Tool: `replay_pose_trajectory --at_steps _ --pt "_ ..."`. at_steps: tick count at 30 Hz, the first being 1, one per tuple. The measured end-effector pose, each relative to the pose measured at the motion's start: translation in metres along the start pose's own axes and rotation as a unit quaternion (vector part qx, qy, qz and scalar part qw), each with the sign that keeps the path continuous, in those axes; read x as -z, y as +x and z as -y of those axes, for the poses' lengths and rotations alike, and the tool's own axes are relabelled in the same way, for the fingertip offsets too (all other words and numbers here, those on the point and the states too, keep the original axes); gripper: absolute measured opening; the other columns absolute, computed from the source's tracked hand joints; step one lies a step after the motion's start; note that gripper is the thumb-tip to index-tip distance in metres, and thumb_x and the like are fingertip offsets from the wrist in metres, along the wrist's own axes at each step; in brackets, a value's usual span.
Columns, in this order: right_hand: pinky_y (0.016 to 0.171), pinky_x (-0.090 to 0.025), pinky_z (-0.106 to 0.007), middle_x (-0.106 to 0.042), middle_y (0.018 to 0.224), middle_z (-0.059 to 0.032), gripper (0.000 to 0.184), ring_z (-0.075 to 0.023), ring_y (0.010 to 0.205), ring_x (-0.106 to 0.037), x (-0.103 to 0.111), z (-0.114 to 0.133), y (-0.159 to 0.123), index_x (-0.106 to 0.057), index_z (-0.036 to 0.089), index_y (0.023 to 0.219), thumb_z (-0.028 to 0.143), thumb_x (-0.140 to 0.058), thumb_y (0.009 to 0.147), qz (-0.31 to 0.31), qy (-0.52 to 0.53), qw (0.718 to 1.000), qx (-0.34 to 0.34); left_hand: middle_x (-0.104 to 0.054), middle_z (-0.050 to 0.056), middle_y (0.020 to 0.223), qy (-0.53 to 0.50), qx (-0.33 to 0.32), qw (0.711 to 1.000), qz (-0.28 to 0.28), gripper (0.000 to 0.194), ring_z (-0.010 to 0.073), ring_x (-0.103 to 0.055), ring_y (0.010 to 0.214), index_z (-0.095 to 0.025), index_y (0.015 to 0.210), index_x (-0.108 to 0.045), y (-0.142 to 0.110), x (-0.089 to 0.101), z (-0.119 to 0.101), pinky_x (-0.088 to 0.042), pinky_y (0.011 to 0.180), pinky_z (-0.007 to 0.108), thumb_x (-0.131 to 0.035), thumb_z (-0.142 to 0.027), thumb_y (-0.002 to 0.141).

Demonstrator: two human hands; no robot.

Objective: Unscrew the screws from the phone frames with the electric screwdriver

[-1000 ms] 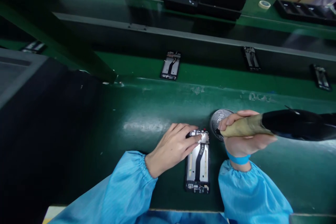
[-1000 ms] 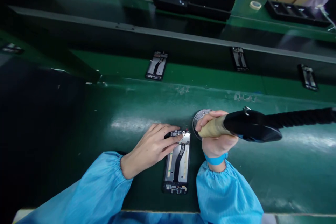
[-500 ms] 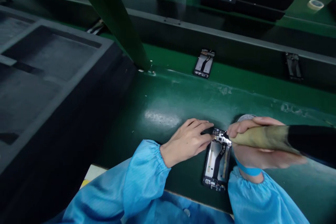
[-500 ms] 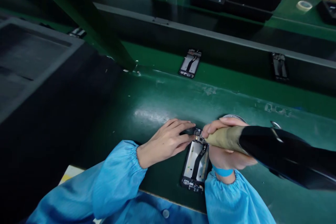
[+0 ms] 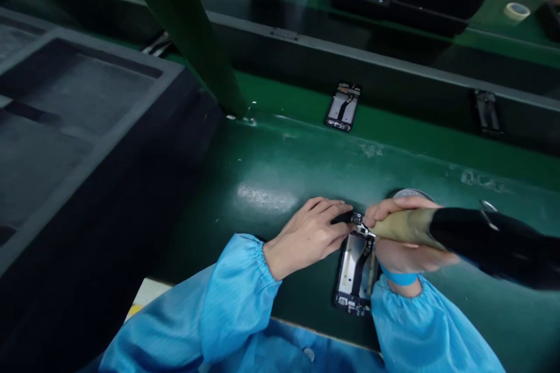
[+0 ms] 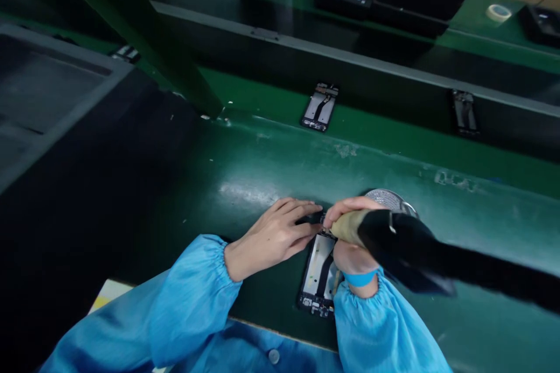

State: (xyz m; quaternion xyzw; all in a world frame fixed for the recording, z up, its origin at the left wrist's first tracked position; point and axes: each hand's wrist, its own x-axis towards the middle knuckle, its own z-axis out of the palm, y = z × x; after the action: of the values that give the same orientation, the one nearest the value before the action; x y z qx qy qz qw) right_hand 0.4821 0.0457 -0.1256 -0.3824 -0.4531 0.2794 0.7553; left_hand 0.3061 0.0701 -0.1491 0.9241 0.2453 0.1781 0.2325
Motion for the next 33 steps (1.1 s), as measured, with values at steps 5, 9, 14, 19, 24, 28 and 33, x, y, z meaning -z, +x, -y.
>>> replay_pose_trajectory --at_steps 5,9,14,19,24,28,33 --pt "0.039 -0.048 -0.034 -0.058 0.061 -0.0008 0.066 -0.0195 0.043 -0.055 0.028 0.018 0.023 -0.068 0.021 0.098 0.08 -0.038 0.093 -0.091 -0.064 0.99 0.083 -0.062 0.007 0.141 -0.006 -0.001 1.0 -0.011 0.022 0.0242 -0.056 0.134 -0.024 0.122 -0.07 -0.003 -0.001 0.001 -0.047 0.108 0.046 -0.054 -0.025 0.107" --pt "0.037 -0.045 -0.033 -0.056 0.059 0.0001 0.066 -0.0189 0.04 -0.051 0.051 0.014 0.032 -0.064 0.022 0.096 0.08 -0.036 0.094 -0.138 -0.101 0.983 0.066 -0.063 0.007 0.139 0.005 0.0 1.0 -0.023 0.022 0.0259 -0.057 0.131 -0.025 0.123 -0.07 -0.004 -0.003 0.002 -0.049 0.107 0.049 -0.059 -0.021 0.104" --pt "0.036 -0.042 -0.033 -0.056 0.057 0.0007 0.062 -0.0189 0.039 -0.05 0.046 0.004 0.026 -0.063 0.022 0.096 0.081 -0.045 0.091 -0.135 -0.079 0.987 0.029 -0.064 0.008 0.139 0.009 0.0 1.0 -0.023 0.022 0.0263 -0.059 0.129 -0.024 0.122 -0.07 -0.004 -0.004 0.003 -0.05 0.105 0.05 -0.058 -0.02 0.104" --pt "0.039 -0.044 -0.032 -0.057 0.058 0.0013 0.062 -0.0182 0.041 -0.051 0.041 0.005 0.024 -0.061 0.021 0.097 0.081 -0.048 0.09 -0.111 -0.06 0.992 0.01 -0.065 0.008 0.138 0.007 0.002 1.0 -0.024 0.021 0.0256 -0.06 0.128 -0.023 0.122 -0.07 -0.002 -0.002 0.001 -0.051 0.104 0.05 -0.058 -0.02 0.104" --pt "0.038 -0.043 -0.032 -0.057 0.058 0.0014 0.064 -0.0183 0.041 -0.051 0.042 0.006 0.024 -0.062 0.02 0.095 0.082 -0.047 0.09 -0.117 -0.075 0.99 0.024 -0.065 0.008 0.137 0.012 0.001 1.0 -0.025 0.021 0.0262 -0.06 0.129 -0.023 0.12 -0.072 -0.002 -0.001 0.001 -0.052 0.106 0.049 -0.06 -0.02 0.103" --pt "0.037 -0.044 -0.033 -0.058 0.059 0.0002 0.067 -0.0193 0.041 -0.052 0.043 0.006 0.022 -0.062 0.02 0.095 0.085 -0.046 0.088 -0.127 -0.089 0.988 0.013 -0.063 0.008 0.139 0.009 0.0 1.0 -0.022 0.023 0.0265 -0.058 0.13 -0.025 0.123 -0.071 -0.003 -0.002 0.002 -0.051 0.107 0.05 -0.06 -0.02 0.103" --pt "0.038 -0.045 -0.033 -0.057 0.06 0.0 0.066 -0.0196 0.041 -0.053 0.046 0.001 0.022 -0.062 0.02 0.096 0.084 -0.046 0.088 -0.115 -0.092 0.989 0.016 -0.063 0.006 0.139 0.004 0.002 1.0 -0.023 0.021 0.0254 -0.057 0.131 -0.025 0.121 -0.07 -0.003 -0.003 0.001 -0.049 0.108 0.048 -0.058 -0.021 0.104"
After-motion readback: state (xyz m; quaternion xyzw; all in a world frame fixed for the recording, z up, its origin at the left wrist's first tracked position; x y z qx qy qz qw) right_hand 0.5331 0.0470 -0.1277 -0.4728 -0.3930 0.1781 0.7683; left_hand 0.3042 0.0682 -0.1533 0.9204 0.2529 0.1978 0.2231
